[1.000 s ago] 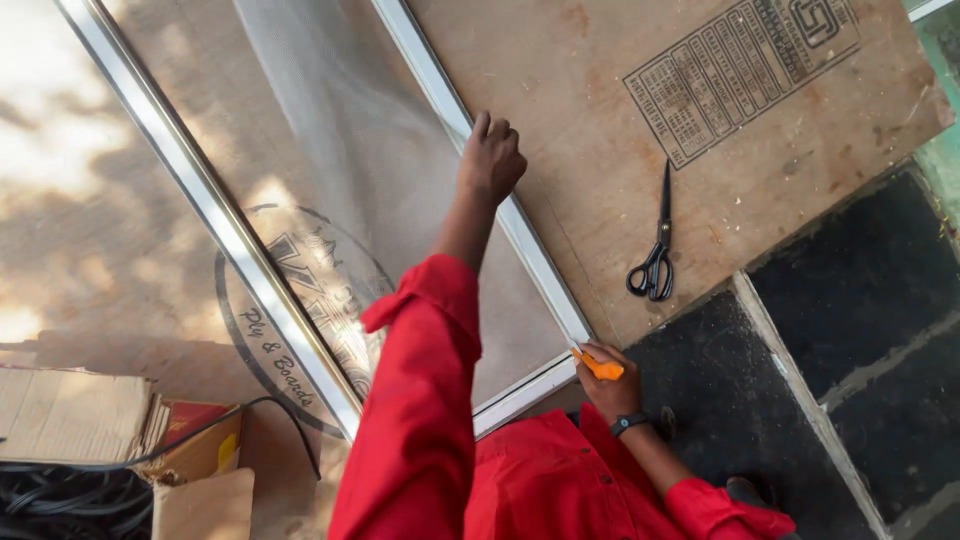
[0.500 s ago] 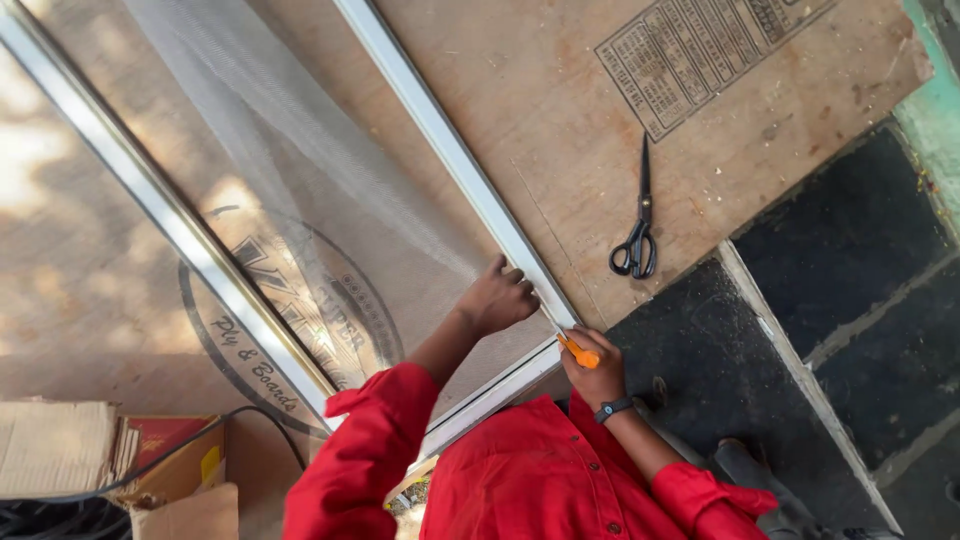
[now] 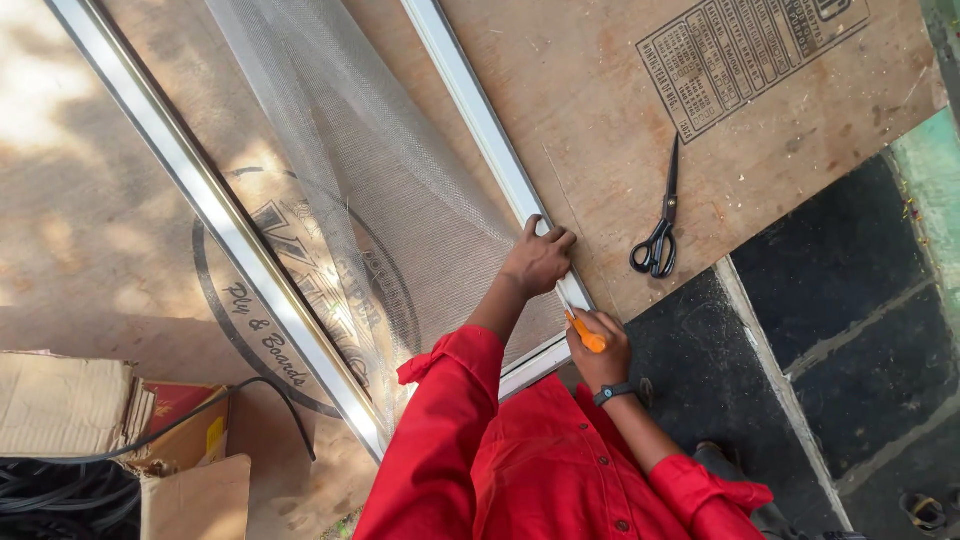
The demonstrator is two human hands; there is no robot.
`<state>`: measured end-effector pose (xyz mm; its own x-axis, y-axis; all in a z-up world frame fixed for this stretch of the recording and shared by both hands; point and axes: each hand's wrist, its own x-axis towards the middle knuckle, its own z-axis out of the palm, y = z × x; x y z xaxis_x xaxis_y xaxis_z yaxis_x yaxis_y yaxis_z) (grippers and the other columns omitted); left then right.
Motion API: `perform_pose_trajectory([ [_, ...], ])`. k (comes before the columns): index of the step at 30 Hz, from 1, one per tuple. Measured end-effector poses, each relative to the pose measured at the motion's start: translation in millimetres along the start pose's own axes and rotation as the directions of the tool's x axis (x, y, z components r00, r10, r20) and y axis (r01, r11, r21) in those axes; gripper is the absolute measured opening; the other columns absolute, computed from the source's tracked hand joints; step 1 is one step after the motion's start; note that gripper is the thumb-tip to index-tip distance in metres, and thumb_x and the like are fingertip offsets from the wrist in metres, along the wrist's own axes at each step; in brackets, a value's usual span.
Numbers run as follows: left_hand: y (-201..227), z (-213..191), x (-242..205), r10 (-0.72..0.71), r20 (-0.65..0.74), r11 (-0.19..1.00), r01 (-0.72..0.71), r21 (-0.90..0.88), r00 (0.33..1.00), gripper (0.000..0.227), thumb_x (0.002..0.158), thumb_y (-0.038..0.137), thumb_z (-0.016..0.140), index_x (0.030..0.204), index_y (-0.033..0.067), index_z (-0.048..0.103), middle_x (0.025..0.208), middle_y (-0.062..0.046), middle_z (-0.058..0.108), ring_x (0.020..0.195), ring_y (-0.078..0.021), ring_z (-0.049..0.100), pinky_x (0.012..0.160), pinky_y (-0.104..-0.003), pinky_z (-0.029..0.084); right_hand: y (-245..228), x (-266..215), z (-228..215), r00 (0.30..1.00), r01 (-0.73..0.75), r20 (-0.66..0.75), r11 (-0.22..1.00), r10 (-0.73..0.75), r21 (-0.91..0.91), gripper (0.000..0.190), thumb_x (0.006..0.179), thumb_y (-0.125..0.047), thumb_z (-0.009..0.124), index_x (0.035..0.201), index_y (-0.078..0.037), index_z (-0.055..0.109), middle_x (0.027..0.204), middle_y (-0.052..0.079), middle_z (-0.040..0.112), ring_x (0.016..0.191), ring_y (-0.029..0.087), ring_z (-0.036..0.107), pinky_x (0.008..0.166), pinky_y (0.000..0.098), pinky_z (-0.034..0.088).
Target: Replacing or repairing a mesh screen on a metal window frame using spline and a roller tool.
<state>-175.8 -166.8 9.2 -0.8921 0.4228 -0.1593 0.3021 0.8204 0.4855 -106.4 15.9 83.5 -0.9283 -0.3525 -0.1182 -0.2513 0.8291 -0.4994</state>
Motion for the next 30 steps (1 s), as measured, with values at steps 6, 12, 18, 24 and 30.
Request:
perform_pose_trajectory([
  [6,2,1,2,-0.01,-0.03,1.0,0.01,0.005,1.0,0.012,0.079,0.018,0.067,0.079,0.0189,0.079,0.117,-0.002,0.064,0.124,-0.0205,0.055,0.115,-0.06,0.029,-8,6,2,1.0,-0.025,-0.009,1.0,0.025,-0.003,0.025,0.085,-0.014,0.076,0.109,-0.006,0.077,0.096,0.013,0.073,0.087,0.033,0.072,0.077,0.0408,0.057],
  [12,2,7,6,-0.021,-0.015,0.999,0.021,-0.028,1.0,0.017,0.086,0.018,0.063,0.082,0.0193,0.079,0.108,-0.001,0.066,0.119,-0.0196,0.059,0.117,-0.058,0.029,-14,11,7,0.997,-0.076,-0.014,0.993,0.075,-0.085,0.024,0.085,-0.017,0.075,0.108,-0.008,0.078,0.093,0.014,0.072,0.084,0.037,0.07,0.074,0.0428,0.055],
  [18,6,11,5,-0.038,-0.06,0.999,0.038,-0.012,0.997,0.018,0.086,0.021,0.062,0.08,0.0216,0.079,0.106,0.0,0.066,0.118,-0.0194,0.059,0.116,-0.059,0.028,-9,27,17,0.992,-0.127,0.0,0.973,0.129,-0.191,0.022,0.082,-0.02,0.076,0.099,-0.006,0.078,0.092,0.014,0.07,0.087,0.039,0.067,0.077,0.0467,0.054],
  [24,11,1,5,-0.074,0.031,0.997,0.074,0.006,0.997,0.018,0.088,0.023,0.062,0.084,0.0257,0.079,0.113,0.001,0.066,0.122,-0.019,0.057,0.118,-0.059,0.026,-16,31,16,0.98,-0.077,0.14,0.919,0.141,-0.386,0.014,0.08,-0.016,0.073,0.081,-0.002,0.073,0.092,0.013,0.073,0.095,0.037,0.067,0.083,0.0486,0.055],
  [30,10,12,14,-0.074,0.021,0.997,0.074,0.02,0.997,0.02,0.091,0.024,0.06,0.09,0.0264,0.08,0.119,0.001,0.066,0.123,-0.0195,0.055,0.119,-0.062,0.023,0,20,-2,0.94,-0.251,0.149,0.917,0.308,-0.311,0.023,0.077,-0.021,0.078,0.088,-0.001,0.072,0.092,0.022,0.069,0.088,0.043,0.067,0.079,0.0513,0.054],
])
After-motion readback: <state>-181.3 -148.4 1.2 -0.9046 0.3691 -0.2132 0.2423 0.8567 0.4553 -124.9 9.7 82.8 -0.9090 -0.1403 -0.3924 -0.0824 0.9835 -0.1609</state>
